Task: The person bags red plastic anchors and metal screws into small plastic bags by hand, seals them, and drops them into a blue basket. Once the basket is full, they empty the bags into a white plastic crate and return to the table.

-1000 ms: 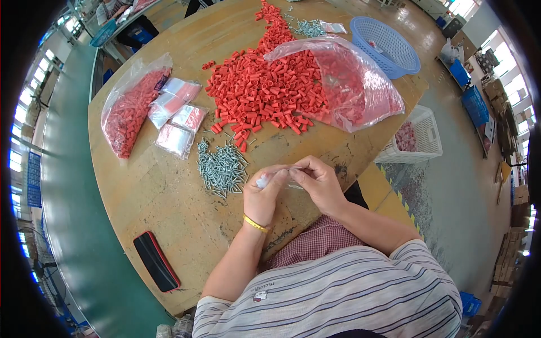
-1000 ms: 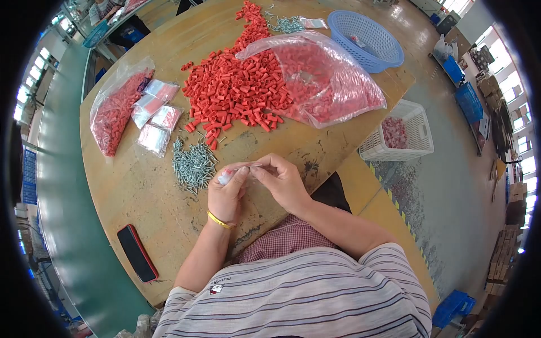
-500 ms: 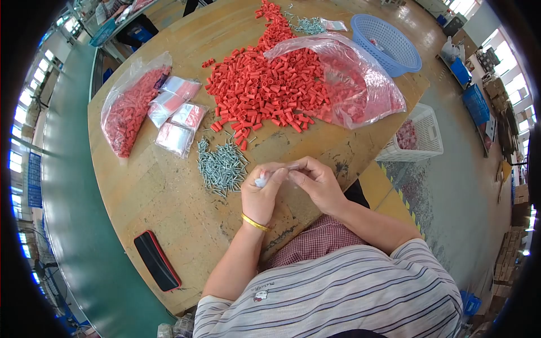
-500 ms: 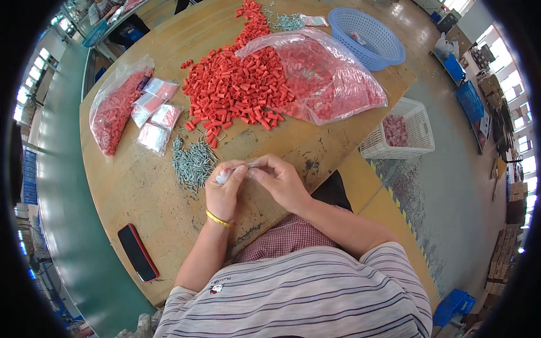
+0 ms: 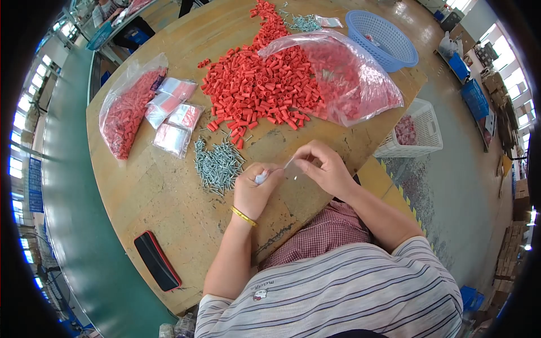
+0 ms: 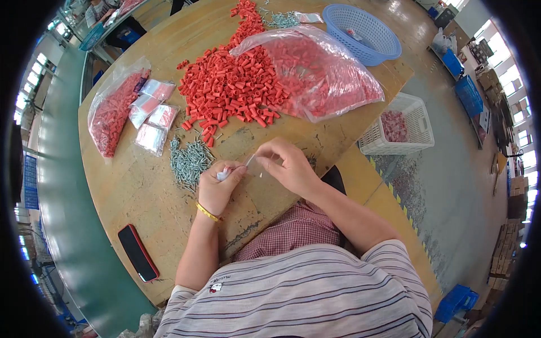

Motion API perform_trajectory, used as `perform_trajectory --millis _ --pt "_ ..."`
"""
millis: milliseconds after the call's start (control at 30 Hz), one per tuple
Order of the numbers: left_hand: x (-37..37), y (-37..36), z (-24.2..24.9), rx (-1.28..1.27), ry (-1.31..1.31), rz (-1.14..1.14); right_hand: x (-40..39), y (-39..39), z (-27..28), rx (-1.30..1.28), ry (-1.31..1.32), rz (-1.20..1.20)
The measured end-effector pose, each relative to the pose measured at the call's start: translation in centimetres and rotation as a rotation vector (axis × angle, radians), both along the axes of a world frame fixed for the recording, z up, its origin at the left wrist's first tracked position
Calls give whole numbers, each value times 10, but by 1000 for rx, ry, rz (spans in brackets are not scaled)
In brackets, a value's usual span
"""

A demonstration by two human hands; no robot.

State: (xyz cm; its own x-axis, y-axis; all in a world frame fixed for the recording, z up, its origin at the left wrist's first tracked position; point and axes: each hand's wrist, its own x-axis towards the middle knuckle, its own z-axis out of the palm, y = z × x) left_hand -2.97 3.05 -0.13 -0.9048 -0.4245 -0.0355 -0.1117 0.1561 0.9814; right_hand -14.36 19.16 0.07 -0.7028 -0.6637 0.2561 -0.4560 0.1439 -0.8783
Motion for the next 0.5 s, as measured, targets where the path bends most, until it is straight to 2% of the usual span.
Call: perform_trajectory --millis 67,133,233,367,500 --pt "0 3 -2 74 -36 53 2 -2 0 -35 98 -79" --pt "0 4 -5 -3 -29 79 7 -2 8 -15 148 -111" --pt "-1 7 -5 -51 -4 95 18 -7 13 75 -40 -13" --pt "-2 9 -10 -109 -1 54 18 -13 0 92 -136 -16" --pt "-3 4 -13 -1 28 27 18 -14 4 74 33 10"
